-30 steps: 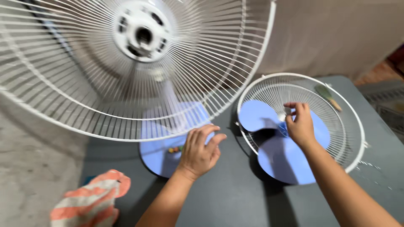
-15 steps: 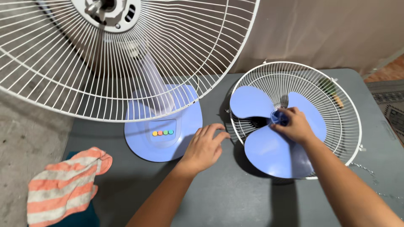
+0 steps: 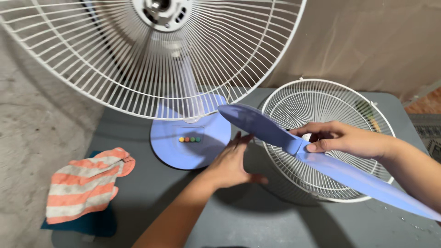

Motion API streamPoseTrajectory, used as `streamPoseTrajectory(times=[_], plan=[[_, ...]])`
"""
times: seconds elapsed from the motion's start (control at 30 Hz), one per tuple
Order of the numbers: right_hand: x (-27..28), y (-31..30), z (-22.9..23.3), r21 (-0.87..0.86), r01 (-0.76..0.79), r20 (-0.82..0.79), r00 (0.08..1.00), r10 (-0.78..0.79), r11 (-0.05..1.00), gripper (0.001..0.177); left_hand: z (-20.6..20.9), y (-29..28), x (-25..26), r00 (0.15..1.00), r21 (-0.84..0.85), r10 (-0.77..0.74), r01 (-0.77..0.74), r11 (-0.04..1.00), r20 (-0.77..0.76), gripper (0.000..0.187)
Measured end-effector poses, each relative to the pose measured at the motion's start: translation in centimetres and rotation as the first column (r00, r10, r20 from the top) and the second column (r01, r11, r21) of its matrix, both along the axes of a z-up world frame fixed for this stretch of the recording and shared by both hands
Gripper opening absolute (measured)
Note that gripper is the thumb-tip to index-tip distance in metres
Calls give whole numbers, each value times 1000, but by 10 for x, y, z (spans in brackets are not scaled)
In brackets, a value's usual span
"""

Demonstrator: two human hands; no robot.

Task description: The person assembles a standing fan by attaching the front grille, inserting the fan blades, securing them with a nut, and then attaching the rear grille. The task is performed on a table in a room with a green alphabet chart on the wall.

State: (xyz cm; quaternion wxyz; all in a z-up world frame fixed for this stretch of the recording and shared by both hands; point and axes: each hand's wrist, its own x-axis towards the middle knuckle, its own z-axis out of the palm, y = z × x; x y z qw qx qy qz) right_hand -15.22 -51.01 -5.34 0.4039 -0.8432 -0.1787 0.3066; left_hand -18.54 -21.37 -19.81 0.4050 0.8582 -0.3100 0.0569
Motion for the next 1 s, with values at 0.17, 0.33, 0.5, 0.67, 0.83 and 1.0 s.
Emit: streamPoseTrajectory(times=[0.17, 0.33, 0.5, 0.67, 0.83, 1.0], plan=[[14, 23, 20, -78, -35, -157, 987, 22, 996, 70, 42, 10, -32, 903, 120, 330, -309, 944, -274, 75], [17, 59, -14, 208, -129, -243, 953, 179, 970, 63, 50, 33, -43, 685, 196, 618, -594, 780, -385, 66], [19, 106, -52, 446, -139, -288, 913, 289, 884, 57, 31, 70, -53, 664, -148, 487, -664, 733, -567, 76], [21, 153, -77, 587, -137, -312, 871, 379, 798, 51, 39, 86, -85, 752, -339, 518, -652, 678, -408, 106], [23, 186, -86, 662, -126, -323, 842, 432, 739, 45, 84, 96, -95, 796, -269, 566, -606, 749, -215, 122], [30, 209, -71, 700, -50, -375, 823, 427, 713, 43, 117, 120, -96, 780, -313, 626, -593, 741, 3, 100]])
